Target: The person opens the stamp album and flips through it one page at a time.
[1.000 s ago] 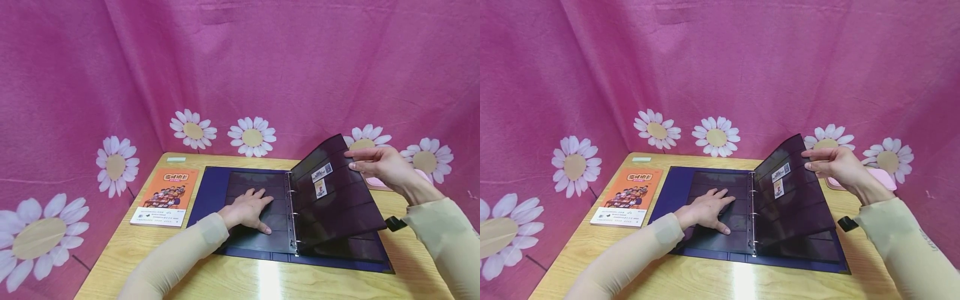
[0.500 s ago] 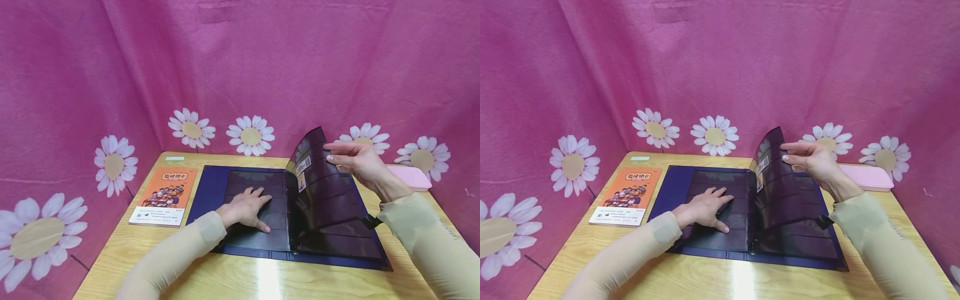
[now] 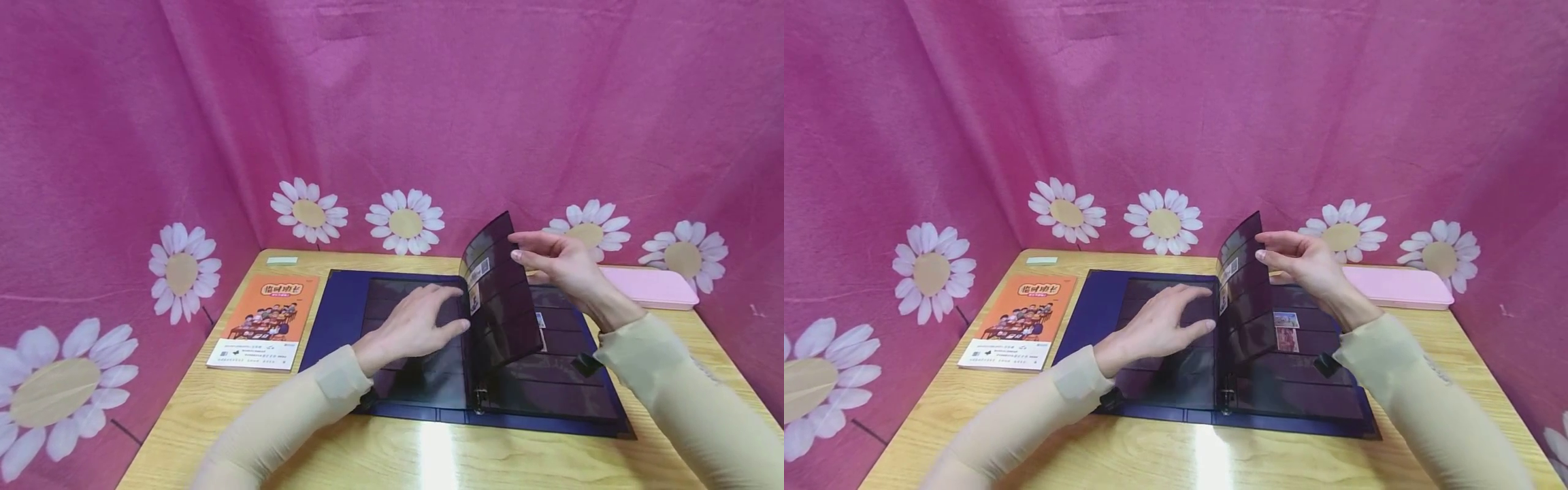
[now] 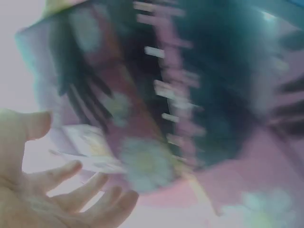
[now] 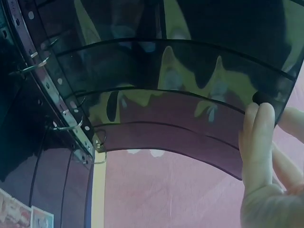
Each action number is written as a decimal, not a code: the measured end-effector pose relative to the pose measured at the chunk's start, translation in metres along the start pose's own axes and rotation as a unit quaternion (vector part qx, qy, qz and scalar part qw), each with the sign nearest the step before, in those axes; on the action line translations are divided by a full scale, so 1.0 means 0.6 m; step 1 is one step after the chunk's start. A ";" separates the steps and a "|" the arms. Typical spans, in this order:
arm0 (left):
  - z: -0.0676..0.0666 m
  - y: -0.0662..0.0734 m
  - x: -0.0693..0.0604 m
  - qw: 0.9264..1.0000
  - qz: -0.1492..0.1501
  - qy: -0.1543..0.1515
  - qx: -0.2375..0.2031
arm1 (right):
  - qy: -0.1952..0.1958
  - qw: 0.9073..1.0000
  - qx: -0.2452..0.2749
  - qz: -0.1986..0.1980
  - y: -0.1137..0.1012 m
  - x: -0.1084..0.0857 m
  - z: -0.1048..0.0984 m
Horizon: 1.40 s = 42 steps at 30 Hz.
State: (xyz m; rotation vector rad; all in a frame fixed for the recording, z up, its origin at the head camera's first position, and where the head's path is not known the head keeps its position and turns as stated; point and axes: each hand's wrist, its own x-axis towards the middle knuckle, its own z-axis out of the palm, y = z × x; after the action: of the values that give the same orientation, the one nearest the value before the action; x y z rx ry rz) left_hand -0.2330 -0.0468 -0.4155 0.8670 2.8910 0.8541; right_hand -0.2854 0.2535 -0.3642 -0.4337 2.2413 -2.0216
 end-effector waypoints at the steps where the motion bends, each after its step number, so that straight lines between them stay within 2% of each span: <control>1: -0.008 0.015 0.000 1.000 0.008 0.015 -0.020 | 0.002 1.000 -0.003 -0.005 -0.001 0.002 0.005; 4: -0.030 0.059 0.000 0.997 0.032 0.044 -0.057 | 0.008 1.000 -0.012 -0.017 -0.002 0.009 0.018; 6: -0.041 0.084 -0.001 0.996 0.048 0.050 -0.061 | 0.010 1.000 -0.016 -0.021 -0.003 0.012 0.026; 8: -0.047 0.102 -0.002 0.995 0.057 0.051 -0.058 | 0.011 1.000 -0.014 -0.022 -0.003 0.015 0.033; 11: -0.050 0.119 -0.003 0.995 0.067 0.048 -0.052 | 0.013 0.999 -0.022 -0.021 -0.004 0.018 0.043; 16: -0.049 0.122 -0.003 0.996 0.064 0.038 -0.043 | 0.016 0.997 -0.074 -0.023 -0.006 0.023 0.054; 19: -0.050 0.119 -0.005 0.997 0.055 0.031 -0.033 | 0.004 0.997 -0.068 -0.032 -0.007 0.023 0.053; 23: -0.052 0.112 -0.008 0.998 0.048 0.022 -0.027 | -0.020 0.997 -0.050 -0.047 -0.005 0.020 0.037; 26: -0.060 0.103 -0.013 0.998 0.042 0.016 -0.042 | -0.019 0.993 -0.107 -0.045 0.005 0.020 0.013; 28: -0.070 0.094 -0.018 0.997 0.039 0.019 -0.064 | -0.014 0.985 -0.171 -0.031 0.019 0.023 -0.007; 31: -0.088 0.076 -0.026 0.993 0.040 0.039 -0.100 | -0.015 0.961 -0.274 -0.011 0.050 0.027 -0.045; 33: -0.099 0.062 -0.032 0.990 0.041 0.058 -0.121 | -0.020 0.941 -0.339 -0.005 0.071 0.025 -0.071; 36: -0.112 0.039 -0.042 0.985 0.031 0.087 -0.147 | -0.033 0.905 -0.425 -0.008 0.100 0.018 -0.103; 38: -0.119 0.021 -0.049 0.982 0.014 0.102 -0.159 | -0.047 0.884 -0.465 -0.009 0.115 0.013 -0.119; 40: -0.125 0.002 -0.055 0.979 -0.007 0.114 -0.166 | -0.061 0.870 -0.489 -0.005 0.127 0.008 -0.130; 42: -0.128 -0.017 -0.059 0.978 -0.029 0.122 -0.168 | -0.069 0.864 -0.498 0.002 0.138 0.004 -0.137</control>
State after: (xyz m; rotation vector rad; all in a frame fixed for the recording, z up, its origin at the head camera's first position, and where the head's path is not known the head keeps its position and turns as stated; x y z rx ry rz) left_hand -0.2201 -0.1107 -0.3601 0.6826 2.8153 1.4815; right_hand -0.3212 0.3387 -0.4356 -0.5899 2.9807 -0.6108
